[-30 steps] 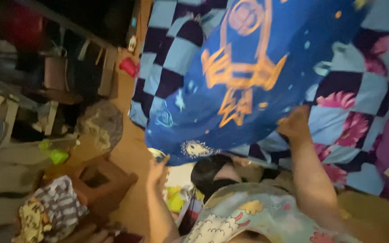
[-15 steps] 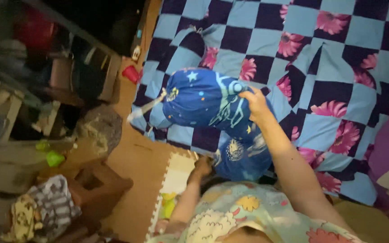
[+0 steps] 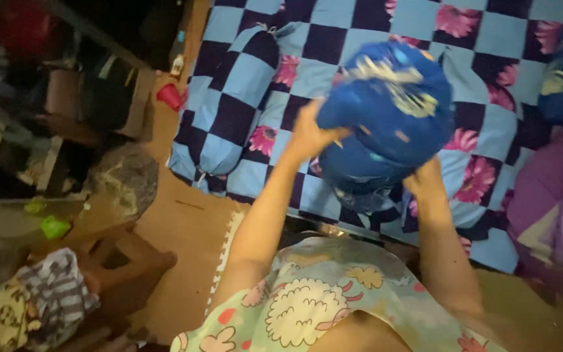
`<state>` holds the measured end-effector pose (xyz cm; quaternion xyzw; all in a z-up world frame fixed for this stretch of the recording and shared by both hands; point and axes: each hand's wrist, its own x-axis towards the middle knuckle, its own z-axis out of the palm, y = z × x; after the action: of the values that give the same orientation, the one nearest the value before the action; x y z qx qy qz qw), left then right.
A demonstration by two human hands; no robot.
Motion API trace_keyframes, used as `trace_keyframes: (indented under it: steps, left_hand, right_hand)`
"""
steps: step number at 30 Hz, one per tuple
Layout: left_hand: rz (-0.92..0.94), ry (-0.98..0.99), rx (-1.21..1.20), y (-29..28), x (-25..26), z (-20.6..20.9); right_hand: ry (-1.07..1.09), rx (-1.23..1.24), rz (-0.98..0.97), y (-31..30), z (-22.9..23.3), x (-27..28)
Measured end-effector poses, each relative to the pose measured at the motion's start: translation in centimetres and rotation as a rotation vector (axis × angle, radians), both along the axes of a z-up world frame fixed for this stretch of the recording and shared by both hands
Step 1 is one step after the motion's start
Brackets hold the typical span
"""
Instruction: The recorder is tying and adjusting the drawstring of a blue space-themed bag on a bed.
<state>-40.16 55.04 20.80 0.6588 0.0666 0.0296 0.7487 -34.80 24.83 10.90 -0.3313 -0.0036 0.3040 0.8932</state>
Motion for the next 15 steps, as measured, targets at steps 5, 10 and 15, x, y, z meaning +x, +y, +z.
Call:
trace_keyframes:
  steps: [5,10,15]
  left_hand:
    - [0.092,-0.295,0.249,-5.2,-0.5,-3.1]
    - [0.032,-0.024,0.056,-4.0,-1.1,-0.1]
    - [-0.122,-0.132,0.26,-4.1,-2.4,-1.7]
  right_hand:
    - [-0.196,-0.104,-0.47,-2.5,0.7,0.3]
    - [-0.686,-0.81,-0.558,0.5,-0.3,-2.2]
    - [-0.698,-1.049,-0.534,2.8,4.4,-3.9]
